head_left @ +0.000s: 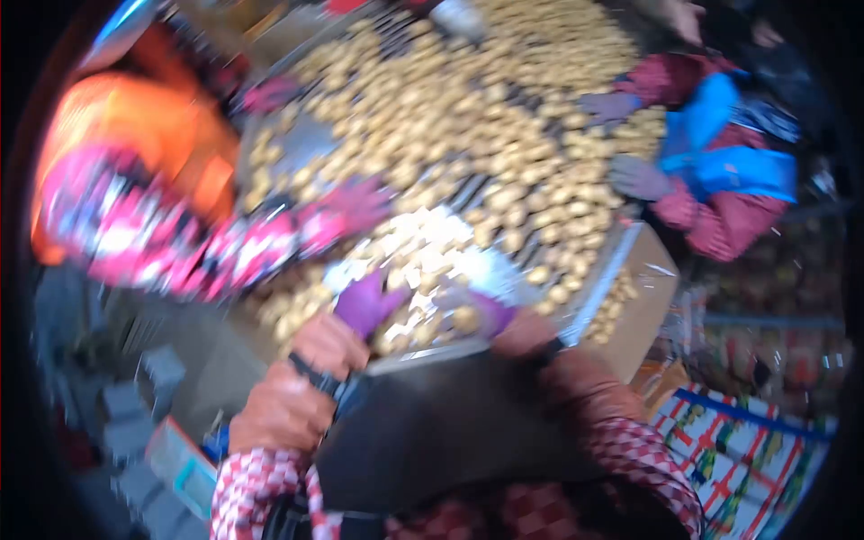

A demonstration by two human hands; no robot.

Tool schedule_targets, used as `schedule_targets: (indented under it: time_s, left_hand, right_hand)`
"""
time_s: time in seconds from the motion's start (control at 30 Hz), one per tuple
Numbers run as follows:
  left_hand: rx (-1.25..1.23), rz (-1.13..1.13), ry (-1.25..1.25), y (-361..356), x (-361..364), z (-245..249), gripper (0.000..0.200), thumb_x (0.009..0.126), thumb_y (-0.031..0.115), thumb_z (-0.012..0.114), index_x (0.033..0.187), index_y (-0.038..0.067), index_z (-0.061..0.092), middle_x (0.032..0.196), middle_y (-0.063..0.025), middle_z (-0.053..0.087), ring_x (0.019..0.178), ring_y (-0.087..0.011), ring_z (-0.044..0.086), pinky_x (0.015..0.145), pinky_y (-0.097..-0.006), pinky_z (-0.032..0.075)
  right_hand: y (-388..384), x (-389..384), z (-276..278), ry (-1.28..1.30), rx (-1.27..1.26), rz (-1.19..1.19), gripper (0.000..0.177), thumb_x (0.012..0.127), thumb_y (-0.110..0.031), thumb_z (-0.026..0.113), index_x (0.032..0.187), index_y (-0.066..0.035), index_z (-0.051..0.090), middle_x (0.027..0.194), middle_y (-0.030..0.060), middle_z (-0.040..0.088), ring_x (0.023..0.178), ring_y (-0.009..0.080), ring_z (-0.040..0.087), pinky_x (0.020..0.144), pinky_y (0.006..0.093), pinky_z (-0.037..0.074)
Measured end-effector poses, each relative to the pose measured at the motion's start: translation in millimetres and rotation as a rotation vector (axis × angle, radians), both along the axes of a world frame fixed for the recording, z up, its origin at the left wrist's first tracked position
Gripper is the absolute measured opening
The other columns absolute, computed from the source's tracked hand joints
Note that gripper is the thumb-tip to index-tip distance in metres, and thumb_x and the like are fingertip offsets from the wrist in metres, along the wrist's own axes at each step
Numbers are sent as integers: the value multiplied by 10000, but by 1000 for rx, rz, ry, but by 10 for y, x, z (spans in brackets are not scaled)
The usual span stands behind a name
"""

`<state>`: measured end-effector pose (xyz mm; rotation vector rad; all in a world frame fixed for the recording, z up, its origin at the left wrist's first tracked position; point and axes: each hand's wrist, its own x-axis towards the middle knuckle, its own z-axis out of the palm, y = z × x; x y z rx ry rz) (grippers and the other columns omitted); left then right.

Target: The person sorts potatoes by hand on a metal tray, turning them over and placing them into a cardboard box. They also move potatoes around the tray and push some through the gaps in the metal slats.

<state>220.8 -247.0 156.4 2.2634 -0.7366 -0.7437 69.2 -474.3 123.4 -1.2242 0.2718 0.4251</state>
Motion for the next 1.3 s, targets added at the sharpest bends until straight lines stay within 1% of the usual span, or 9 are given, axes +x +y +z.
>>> schedule_targets:
  time_s: [0.13,0.23,0.4,0.57,0.9,1.0,1.07,1.13,1.3]
  left_hand:
    - [-464,-57,192,-707,-59,331,437,858,341,658,1195,65,615,992,-177,677,896,-328,654,843,-405,503]
    - [-299,-65,-469,-847,369,-148,404,828,308,671,1164,91,618,1185,-208,605,1117,-362,573,952,-428,444]
    - [202,34,-562,-866,502,-621,774,709,552,679,1378,212,490,1456,-190,373,1270,-508,367,1013,-678,249]
    - [-42,-216,-563,-744,214,-684,668,687,485,727,1255,161,589,1348,-173,492,1235,-504,371,1038,-615,286]
    - [30,-363,-541,-166,-250,-418,775,647,448,764,1335,181,525,1413,-161,434,1323,-422,329,1069,-670,166]
    - [130,-397,-576,-328,52,-458,799,649,457,762,1359,199,505,1450,-164,406,1351,-433,299,1074,-673,159]
    - [93,-240,-682,-328,228,-578,815,663,460,756,1389,214,478,1476,-151,387,1365,-431,288,1070,-679,158]
    - [181,4,-780,-225,425,-860,775,720,499,705,1393,192,473,1504,-141,352,1365,-453,293,1066,-682,169]
    - [256,46,-739,344,443,-1004,658,793,452,649,1385,217,485,1476,-157,386,1333,-421,354,1051,-655,227]
  right_hand:
    - [5,-16,232,113,101,-245,497,942,-479,547,1262,-99,544,1191,80,618,895,207,590,679,344,482]
    - [-236,-163,220,240,365,-455,508,964,-517,481,1253,-101,525,1136,50,643,753,135,591,547,262,470]
    - [-431,-467,329,305,629,-755,520,959,-491,518,1269,-76,479,1218,143,566,762,207,575,545,262,474]
    - [-501,-586,278,164,913,-755,499,978,-425,505,1409,-193,411,1393,149,450,1177,323,474,706,279,550]
    - [-400,-394,338,144,933,-696,525,1017,-389,399,1471,-132,332,1458,183,403,1257,370,473,760,296,535]
    - [-297,-303,497,-53,516,-533,550,1022,-390,372,1460,-63,319,1468,193,395,1273,384,477,841,337,536]
    - [-250,-285,736,-356,-638,-221,461,1022,-243,401,1432,-40,352,1408,163,460,1246,290,506,1012,409,476]
    - [-351,-298,96,-357,185,-517,421,1012,-178,430,1409,-47,383,1355,135,509,1218,248,527,990,415,487]
    - [-330,-359,198,-195,564,-683,522,1007,-349,420,1470,-124,332,1458,131,404,1290,362,446,1006,451,449]
